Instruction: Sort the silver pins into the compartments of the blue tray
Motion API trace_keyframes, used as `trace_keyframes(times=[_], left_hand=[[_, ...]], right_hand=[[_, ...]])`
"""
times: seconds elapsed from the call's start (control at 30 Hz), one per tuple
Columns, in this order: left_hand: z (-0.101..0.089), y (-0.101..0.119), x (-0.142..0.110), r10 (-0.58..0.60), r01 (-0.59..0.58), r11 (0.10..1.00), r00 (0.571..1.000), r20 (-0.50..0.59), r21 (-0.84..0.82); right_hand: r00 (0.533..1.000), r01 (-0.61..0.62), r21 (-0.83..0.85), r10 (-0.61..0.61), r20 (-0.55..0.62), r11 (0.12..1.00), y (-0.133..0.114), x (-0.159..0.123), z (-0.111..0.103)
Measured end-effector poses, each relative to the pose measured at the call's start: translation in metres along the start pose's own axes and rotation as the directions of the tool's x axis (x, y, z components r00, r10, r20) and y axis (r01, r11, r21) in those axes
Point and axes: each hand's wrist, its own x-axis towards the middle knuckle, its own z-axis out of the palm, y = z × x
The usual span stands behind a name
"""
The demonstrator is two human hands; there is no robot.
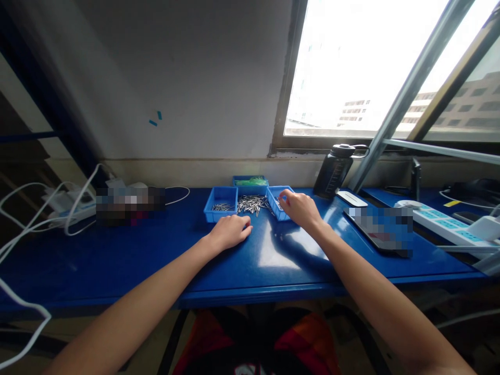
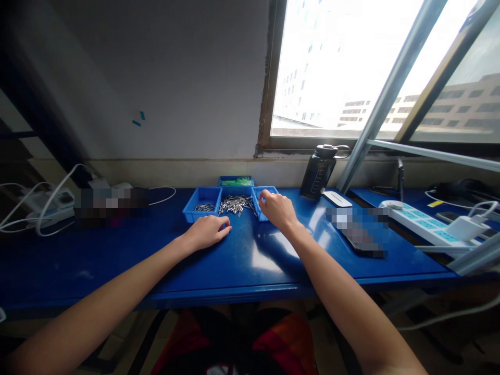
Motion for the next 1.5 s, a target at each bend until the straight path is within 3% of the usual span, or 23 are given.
trace_keyframes(times=[0.17, 0.3, 0.57, 1.5], left_hand=[[0.001, 0.0, 0.0, -0.006, 0.006, 1.0, 1.0, -0.011, 0.003], [0.001, 0.001, 0.0, -0.007, 0.007, 1.0, 1.0, -0.003, 0.006], [-0.001, 0.002, 0.0, -0.016, 0.016, 1.0, 1.0, 0.003, 0.011], [-0.002, 0.003, 0.0, -0.027, 0.027, 1.0, 1.0, 0.015, -0.003]], right_hand=[[0.951, 0.299, 0.287, -0.307, -0.017, 0.91, -0.02, -0.008, 0.005], [0.911, 0.359, 0.298, -0.402, 0.094, 0.885, -0.031, -0.015, 0.017], [0.859, 0.371, 0.258, -0.435, 0.27, 0.892, -0.031, -0.018, 0.027], [0.877, 0.321, 0.219, -0.377, 0.297, 0.921, -0.032, -0.018, 0.024]])
